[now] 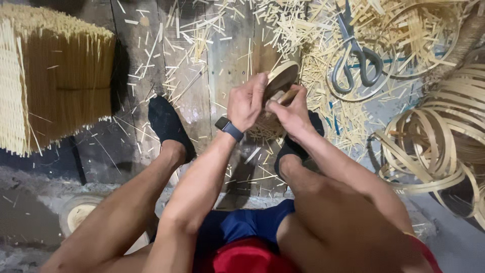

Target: The person places a woven bamboo mat over a circular wooden mold, presses it into shape, and uses shears to trim the excess bamboo strips around the edge. The finished plate is removed and stacked with others.

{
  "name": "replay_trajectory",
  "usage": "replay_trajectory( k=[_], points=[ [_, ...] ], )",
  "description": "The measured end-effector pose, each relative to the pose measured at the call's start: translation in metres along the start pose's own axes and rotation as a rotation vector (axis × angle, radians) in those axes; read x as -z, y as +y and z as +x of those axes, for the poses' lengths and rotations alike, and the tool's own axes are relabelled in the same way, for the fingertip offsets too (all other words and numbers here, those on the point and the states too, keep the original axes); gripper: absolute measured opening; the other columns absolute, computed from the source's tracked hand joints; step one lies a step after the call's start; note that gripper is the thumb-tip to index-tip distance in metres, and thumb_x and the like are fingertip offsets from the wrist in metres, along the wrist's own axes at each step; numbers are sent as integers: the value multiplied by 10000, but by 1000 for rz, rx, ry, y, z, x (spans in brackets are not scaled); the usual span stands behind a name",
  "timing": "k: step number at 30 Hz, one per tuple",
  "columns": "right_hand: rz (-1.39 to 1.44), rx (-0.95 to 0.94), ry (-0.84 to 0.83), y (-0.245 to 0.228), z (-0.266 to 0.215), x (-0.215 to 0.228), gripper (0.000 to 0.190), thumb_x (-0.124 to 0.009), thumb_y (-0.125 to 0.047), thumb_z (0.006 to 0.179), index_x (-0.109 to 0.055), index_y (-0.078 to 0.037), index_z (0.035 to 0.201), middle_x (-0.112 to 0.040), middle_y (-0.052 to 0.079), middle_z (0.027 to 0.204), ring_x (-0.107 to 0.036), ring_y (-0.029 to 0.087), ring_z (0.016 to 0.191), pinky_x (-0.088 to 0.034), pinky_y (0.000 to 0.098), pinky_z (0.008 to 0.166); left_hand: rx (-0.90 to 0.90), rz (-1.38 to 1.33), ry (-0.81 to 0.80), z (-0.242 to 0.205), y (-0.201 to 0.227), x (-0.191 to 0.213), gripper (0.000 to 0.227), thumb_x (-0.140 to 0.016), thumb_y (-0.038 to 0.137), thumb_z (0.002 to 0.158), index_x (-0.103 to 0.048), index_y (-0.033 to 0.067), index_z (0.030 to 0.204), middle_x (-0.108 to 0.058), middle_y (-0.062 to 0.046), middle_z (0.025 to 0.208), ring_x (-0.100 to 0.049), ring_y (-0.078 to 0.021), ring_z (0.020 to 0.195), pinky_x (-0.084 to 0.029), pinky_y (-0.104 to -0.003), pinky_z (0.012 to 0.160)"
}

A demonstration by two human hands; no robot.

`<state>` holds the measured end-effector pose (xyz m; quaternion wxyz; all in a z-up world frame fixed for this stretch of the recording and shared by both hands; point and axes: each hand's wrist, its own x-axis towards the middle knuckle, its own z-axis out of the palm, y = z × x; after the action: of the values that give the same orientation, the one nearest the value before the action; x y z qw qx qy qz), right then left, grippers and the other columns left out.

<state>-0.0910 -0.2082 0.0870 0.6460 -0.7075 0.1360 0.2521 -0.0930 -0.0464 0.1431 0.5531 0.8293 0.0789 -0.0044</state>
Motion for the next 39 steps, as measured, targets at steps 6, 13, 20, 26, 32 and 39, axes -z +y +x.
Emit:
replay_trajectory(
  k=[6, 13, 20, 26, 32, 39],
  points=[
    [217, -236, -130, -20, -14, 34, 846, -661, -155, 659, -259, -41, 1395, -599, 200, 1107, -684, 346, 928, -599, 448, 682, 537, 38, 187, 20, -102, 38, 459, -482, 413, 1053, -802, 86, 1087, -772, -112, 762, -727, -202, 656, -509, -345, 528],
    [571, 177, -107, -46, -26, 85, 702, -626, -109, 818, -383, 2, 1467, -551, 128, 1265, -619, 257, 1172, -580, 402, 1035, 600, -579, 486, -31, -235, 18, 252, -647, 241, 1027, -660, 5, 1115, -639, -76, 876, -557, -152, 670, -461, -306, 552],
    [516, 188, -152, -37, -26, 93, 407, -589, -109, 882, -496, 5, 1262, -627, 141, 997, -661, 284, 903, -600, 439, 841, 347, 275, 406, -57, -155, 10, 677, -856, 217, 804, -555, -12, 1364, -698, -219, 1169, -720, -331, 1054, -579, -403, 905],
    [494, 138, -31, -19, -32, 91, 522, -576, -59, 858, -471, -24, 1368, -594, 90, 1156, -628, 211, 1040, -561, 360, 944, -411, 919, -302, -33, -137, 49, 509, -664, 70, 715, -681, 143, 1218, -619, -82, 1423, -530, -393, 1330, -490, -484, 1076],
    [372, 102, 27, -11, -26, 103, 494, -579, -72, 851, -464, -39, 1330, -599, 75, 1133, -628, 209, 1025, -549, 370, 932, -475, 717, -434, 69, -154, 89, 448, -536, 33, 1067, -478, 117, 1504, -619, -113, 1440, -704, -272, 1148, -614, -395, 938],
    [396, 113, 104, 16, -20, 128, 493, -622, -62, 876, -460, -45, 1341, -560, 57, 1148, -579, 182, 1040, -497, 363, 964, -529, 985, 288, 227, -139, 169, 427, -657, 76, 797, -689, 164, 1214, -718, -44, 1267, -721, -303, 1120, -615, -408, 888]
  ],
)
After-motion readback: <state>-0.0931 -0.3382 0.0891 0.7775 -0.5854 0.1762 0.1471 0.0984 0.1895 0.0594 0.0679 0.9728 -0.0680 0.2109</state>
